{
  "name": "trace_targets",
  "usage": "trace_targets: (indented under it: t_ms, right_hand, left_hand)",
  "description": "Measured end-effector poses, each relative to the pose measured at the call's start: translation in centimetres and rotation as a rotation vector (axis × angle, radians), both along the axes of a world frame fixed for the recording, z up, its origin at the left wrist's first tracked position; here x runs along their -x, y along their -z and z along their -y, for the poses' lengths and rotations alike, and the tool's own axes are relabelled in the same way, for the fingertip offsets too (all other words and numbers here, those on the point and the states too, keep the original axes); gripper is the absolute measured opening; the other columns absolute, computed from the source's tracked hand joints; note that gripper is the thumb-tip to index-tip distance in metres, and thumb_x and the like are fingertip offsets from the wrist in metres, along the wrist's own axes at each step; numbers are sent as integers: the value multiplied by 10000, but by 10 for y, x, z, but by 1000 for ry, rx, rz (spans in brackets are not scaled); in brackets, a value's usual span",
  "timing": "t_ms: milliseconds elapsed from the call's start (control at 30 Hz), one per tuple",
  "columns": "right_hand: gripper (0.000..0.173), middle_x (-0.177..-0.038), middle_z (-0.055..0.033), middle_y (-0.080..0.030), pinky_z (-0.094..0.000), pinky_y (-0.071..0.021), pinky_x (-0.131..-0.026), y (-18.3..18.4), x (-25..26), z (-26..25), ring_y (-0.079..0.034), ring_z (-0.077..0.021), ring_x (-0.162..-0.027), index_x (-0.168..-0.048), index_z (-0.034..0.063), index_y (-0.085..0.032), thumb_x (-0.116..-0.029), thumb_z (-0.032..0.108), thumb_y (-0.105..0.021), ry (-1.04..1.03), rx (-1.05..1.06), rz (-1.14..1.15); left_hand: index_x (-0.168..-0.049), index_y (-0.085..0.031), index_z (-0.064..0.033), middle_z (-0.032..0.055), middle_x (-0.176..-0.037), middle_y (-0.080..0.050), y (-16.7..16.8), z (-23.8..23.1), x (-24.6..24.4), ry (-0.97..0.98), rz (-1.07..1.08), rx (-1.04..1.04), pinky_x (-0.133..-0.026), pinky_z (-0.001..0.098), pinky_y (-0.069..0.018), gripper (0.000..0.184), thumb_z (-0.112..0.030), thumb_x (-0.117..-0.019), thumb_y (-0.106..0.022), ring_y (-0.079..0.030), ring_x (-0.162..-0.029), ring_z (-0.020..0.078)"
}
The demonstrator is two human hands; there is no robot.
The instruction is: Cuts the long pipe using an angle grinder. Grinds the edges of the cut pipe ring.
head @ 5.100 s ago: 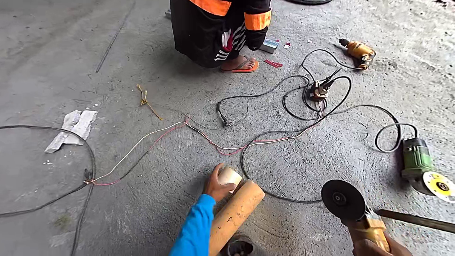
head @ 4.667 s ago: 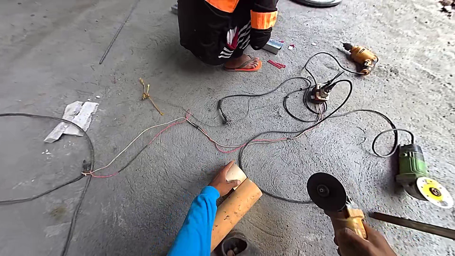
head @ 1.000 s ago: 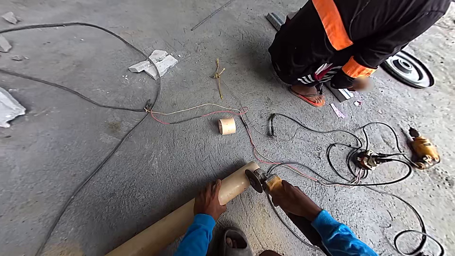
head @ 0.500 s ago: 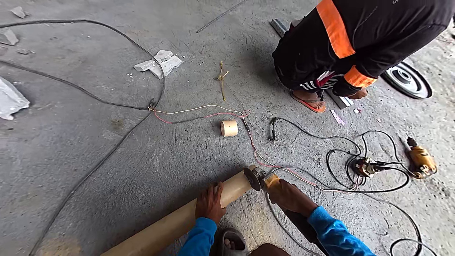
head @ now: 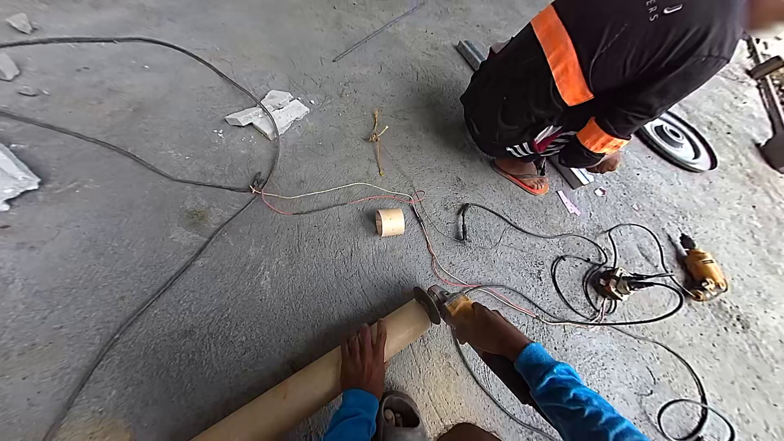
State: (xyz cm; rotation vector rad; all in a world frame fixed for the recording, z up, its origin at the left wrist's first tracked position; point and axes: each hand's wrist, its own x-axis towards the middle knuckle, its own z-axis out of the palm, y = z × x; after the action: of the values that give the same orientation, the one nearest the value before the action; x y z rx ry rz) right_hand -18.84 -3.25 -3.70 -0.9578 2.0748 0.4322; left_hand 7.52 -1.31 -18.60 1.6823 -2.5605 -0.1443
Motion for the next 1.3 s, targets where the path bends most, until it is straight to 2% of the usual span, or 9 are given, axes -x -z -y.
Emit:
trace_targets:
  t_ms: [67, 100, 167, 200, 300, 467, 633, 800, 1300]
  right_hand:
    - [772, -1201, -172, -682, -603, -513, -967, 1, 0, -3, -654, -354, -1149, -1317, 57, -568, -776, 569, -771, 2, 3, 2]
    - [765, -1197, -171, -686, -600, -512, -973, 1, 1, -5, -657, -351, -1147, -1318, 54, -570, -781, 561, -772, 11, 24, 15]
    - [714, -1127, -138, -718, -567, -532, -967, 0, 7, -8, -689, -312, -1090, -1287, 55, -590, -786, 527, -778, 54, 125, 72]
    - [664, -1070, -107, -734, -537, -551, -944, -1, 11, -10, -709, -275, -1028, -1255, 60, -608, -788, 502, -775, 82, 203, 126]
    - [545, -947, -44, -741, -460, -579, -880, -17, 13, -21, -722, -187, -887, -1193, 72, -636, -807, 433, -770, 147, 348, 256]
    - [539, -956, -72, -738, -481, -570, -881, -38, 14, -28, -719, -216, -896, -1216, 53, -618, -851, 407, -795, 120, 301, 150]
    - [579, -939, -118, -735, -569, -580, -812, -14, 19, -46, -723, -292, -868, -1201, 59, -624, -828, 454, -824, 101, 249, 59]
    - [578, -920, -117, -715, -561, -573, -785, -1, 18, -56, -711, -289, -851, -1150, 75, -626, -796, 480, -837, 97, 223, 48]
    - [603, -1010, -108, -729, -520, -554, -906, 8, 14, -43, -711, -265, -964, -1217, 59, -601, -829, 467, -816, 18, 133, 98]
  left_hand:
    - [-1486, -565, -259, 220, -1350, -644, 1, -5, 0, -17, -39, 27, -1000, 619, -477, 1009, -425, -567, -948, -649, -1176, 439]
    - [-1504, -541, -284, 221, -1377, -625, -7, -3, -1, -21, -58, -61, -1018, 628, -456, 983, -408, -610, -932, -629, -1206, 442]
    - [-1582, -405, -329, 233, -1480, -521, -35, 12, -8, -10, -49, -410, -1072, 642, -384, 972, -453, -719, -834, -544, -1295, 440]
    - [-1610, -337, -338, 234, -1503, -490, -47, 23, -14, -1, -12, -569, -1082, 634, -376, 1029, -508, -713, -810, -530, -1306, 433]
    - [-1641, -226, -333, 230, -1488, -503, -59, 40, -33, 54, 85, -850, -1046, 609, -448, 1145, -493, -699, -857, -561, -1277, 428]
    - [-1602, -334, -380, 281, -1501, -460, -58, 65, -38, 4, 28, -651, -1059, 640, -408, 986, -313, -763, -847, -479, -1331, 489]
    - [-1586, -352, -418, 257, -1475, -493, -47, 59, -40, -31, 29, -607, -1066, 638, -378, 962, -362, -771, -861, -481, -1328, 458]
    - [-1578, -338, -461, 215, -1422, -529, -44, 52, -36, -78, 45, -560, -1023, 626, -396, 1012, -384, -729, -883, -505, -1281, 418]
    - [-1599, -262, -485, 171, -1472, -518, -40, 44, -32, -74, 116, -529, -1060, 600, -346, 986, -371, -794, -820, -493, -1306, 390]
